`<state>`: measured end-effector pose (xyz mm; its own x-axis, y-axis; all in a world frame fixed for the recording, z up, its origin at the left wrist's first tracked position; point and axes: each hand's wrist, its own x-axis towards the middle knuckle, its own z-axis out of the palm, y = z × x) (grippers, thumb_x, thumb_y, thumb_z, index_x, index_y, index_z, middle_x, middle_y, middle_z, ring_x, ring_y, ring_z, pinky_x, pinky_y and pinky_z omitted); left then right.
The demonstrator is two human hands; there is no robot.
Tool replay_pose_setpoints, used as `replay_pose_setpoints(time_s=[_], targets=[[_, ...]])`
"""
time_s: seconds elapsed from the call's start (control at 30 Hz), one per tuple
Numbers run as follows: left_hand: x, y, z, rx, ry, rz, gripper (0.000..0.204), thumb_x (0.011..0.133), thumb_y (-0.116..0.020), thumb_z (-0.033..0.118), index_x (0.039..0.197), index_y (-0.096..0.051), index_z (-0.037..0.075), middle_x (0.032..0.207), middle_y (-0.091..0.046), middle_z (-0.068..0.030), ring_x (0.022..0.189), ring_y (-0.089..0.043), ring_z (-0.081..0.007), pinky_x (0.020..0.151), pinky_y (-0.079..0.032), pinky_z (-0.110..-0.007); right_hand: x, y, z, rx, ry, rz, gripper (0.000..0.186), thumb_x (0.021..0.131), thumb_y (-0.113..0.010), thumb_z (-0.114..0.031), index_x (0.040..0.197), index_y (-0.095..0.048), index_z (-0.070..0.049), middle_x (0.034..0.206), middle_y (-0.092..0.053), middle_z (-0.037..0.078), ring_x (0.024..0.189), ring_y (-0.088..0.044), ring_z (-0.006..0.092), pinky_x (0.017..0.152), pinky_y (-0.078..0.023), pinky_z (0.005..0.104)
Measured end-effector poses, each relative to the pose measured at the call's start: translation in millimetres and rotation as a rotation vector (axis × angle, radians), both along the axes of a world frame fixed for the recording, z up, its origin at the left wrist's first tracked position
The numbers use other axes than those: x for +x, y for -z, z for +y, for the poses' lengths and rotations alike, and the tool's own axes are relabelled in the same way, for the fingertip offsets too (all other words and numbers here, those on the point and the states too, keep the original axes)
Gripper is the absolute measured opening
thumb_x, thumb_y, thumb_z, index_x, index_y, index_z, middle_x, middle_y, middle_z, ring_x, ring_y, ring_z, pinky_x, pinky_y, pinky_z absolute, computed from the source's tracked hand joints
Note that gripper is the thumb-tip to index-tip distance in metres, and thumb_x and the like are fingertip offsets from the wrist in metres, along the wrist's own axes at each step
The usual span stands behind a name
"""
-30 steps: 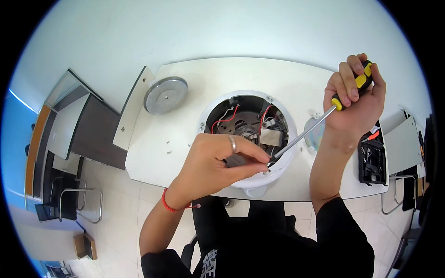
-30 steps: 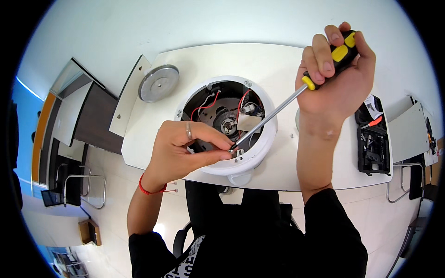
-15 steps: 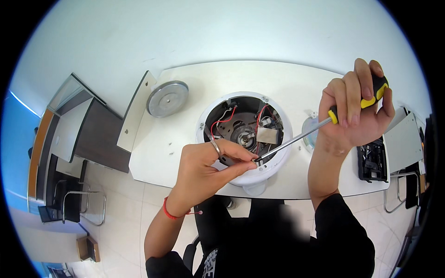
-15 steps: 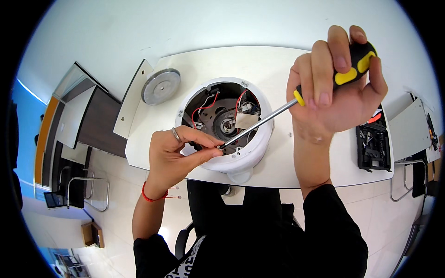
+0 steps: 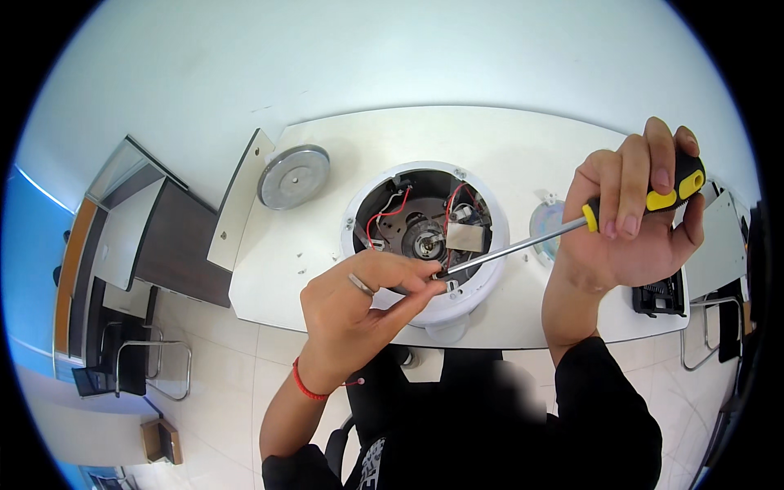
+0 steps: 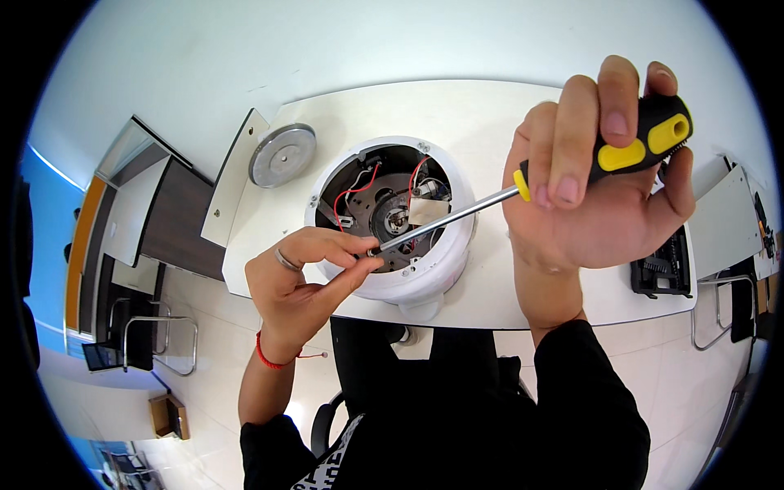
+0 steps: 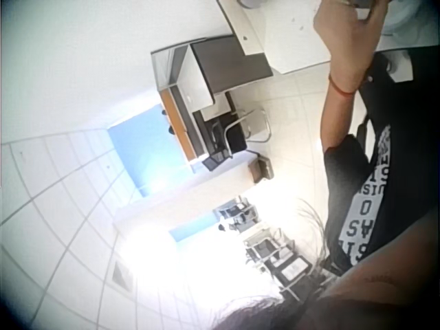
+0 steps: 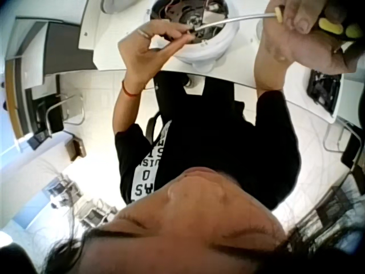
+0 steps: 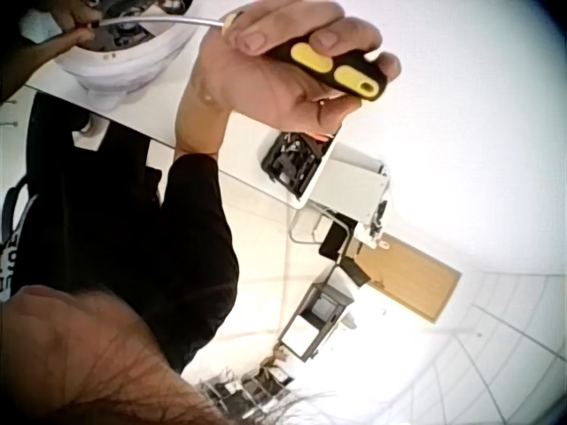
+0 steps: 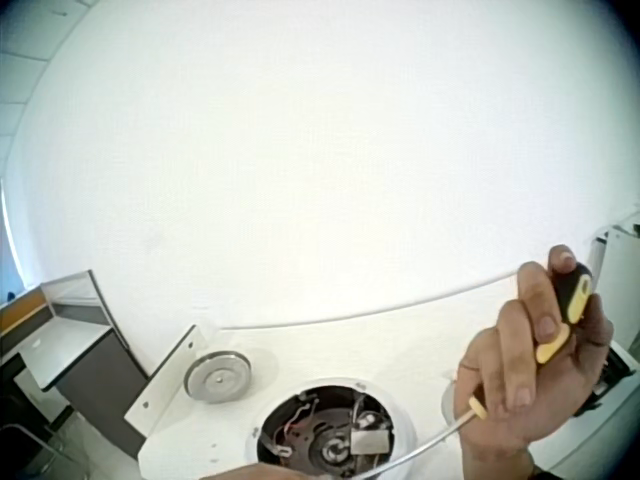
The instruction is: The person uses a screwdriver to tighten screws on the internal components of a white cylindrical appliance. They repeatedly adjust wires and secure parts inside the device while working at a white table.
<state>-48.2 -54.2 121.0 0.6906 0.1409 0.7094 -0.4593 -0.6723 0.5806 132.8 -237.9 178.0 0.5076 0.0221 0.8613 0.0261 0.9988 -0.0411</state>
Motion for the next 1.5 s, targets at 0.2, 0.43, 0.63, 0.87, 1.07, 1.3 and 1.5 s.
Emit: replay_pose_setpoints(time_s=[0.2, 0.43, 0.63, 0.87, 1.07, 1.3, 1.5], targets=[[1.6, -5.5, 0.9, -0.034, 0.027, 0.103, 0.027, 0.079, -0.089, -0.007, 0.097, -0.069, 0.0, 0.096, -0.08, -0.0153, 0.092, -0.079, -0.0208, 0.078, -0.062, -0.029, -3.3, -0.9, -1.0, 0.007, 0.031, 0.04, 0.04, 0.099, -0.051, -0.035, 0.117, -0.051, 0.001, 0.086, -0.053, 0.01, 0.048, -0.054, 0.0184, 0.04, -0.045, 0.0261], [7.4, -11.6, 3.2, -0.111, 0.053, 0.155, 0.036, 0.085, -0.082, -0.006, 0.118, -0.07, -0.003, 0.107, -0.079, -0.0141, 0.097, -0.077, -0.0182, 0.084, -0.06, -0.03, 25.2, 10.6, -9.3, -0.017, -0.003, -0.091, 0.053, 0.105, -0.037, -0.041, 0.131, -0.052, 0.003, 0.097, -0.057, 0.012, 0.057, -0.057, 0.02, 0.044, -0.047, 0.0305], [32.4, -21.6, 36.3, -0.103, 0.321, 0.628, 0.025, 0.091, -0.07, -0.008, 0.115, -0.076, -0.001, 0.113, -0.079, -0.0136, 0.094, -0.077, -0.0171, 0.083, -0.06, -0.028, 25.4, 2.3, -17.2, 0.009, 0.028, 0.011, 0.048, 0.103, -0.038, -0.036, 0.123, -0.055, 0.004, 0.092, -0.058, 0.012, 0.055, -0.053, 0.0195, 0.042, -0.045, 0.0295], [70.6, -29.7, 45.5, 0.135, 0.687, 1.039, 0.039, 0.088, -0.07, 0.004, 0.127, -0.075, 0.002, 0.107, -0.081, -0.0107, 0.089, -0.076, -0.0177, 0.087, -0.06, -0.03, 25.5, 1.1, -14.6, -0.046, -0.004, 0.055, 0.046, 0.103, -0.038, -0.034, 0.12, -0.056, 0.006, 0.091, -0.057, 0.013, 0.051, -0.051, 0.0189, 0.039, -0.042, 0.0289], [86.5, -16.4, 42.0, 0.046, 0.737, 1.065, 0.034, 0.082, -0.082, 0.011, 0.116, -0.081, 0.003, 0.099, -0.082, -0.0083, 0.081, -0.073, -0.0135, 0.08, -0.057, -0.027, 31.2, -3.2, -20.7, -0.153, -0.039, -0.03, 0.049, 0.104, -0.038, -0.035, 0.122, -0.054, 0.007, 0.095, -0.057, 0.015, 0.051, -0.051, 0.0195, 0.04, -0.044, 0.031], [80.7, -13.1, 46.5, 0.024, 0.715, 1.018, 0.031, 0.082, -0.082, 0.01, 0.112, -0.083, 0.005, 0.101, -0.082, -0.0075, 0.087, -0.075, -0.0144, 0.085, -0.056, -0.026, 23.3, -1.6, -1.2, -0.214, -0.003, 0.023, 0.047, 0.103, -0.043, -0.029, 0.13, -0.044, 0.009, 0.092, -0.052, 0.014, 0.05, -0.052, 0.0184, 0.039, -0.046, 0.0268], [82.1, -19.3, 42.1, 0.055, 0.728, 0.977, 0.03, 0.082, -0.078, 0.006, 0.11, -0.081, 0.0, 0.102, -0.082, -0.0103, 0.09, -0.076, -0.0171, 0.091, -0.058, -0.028, 22.4, 3.4, 5.1, -0.272, -0.013, -0.013, 0.051, 0.105, -0.038, -0.029, 0.134, -0.043, 0.012, 0.094, -0.053, 0.016, 0.051, -0.054, 0.02, 0.041, -0.048, 0.0293]])
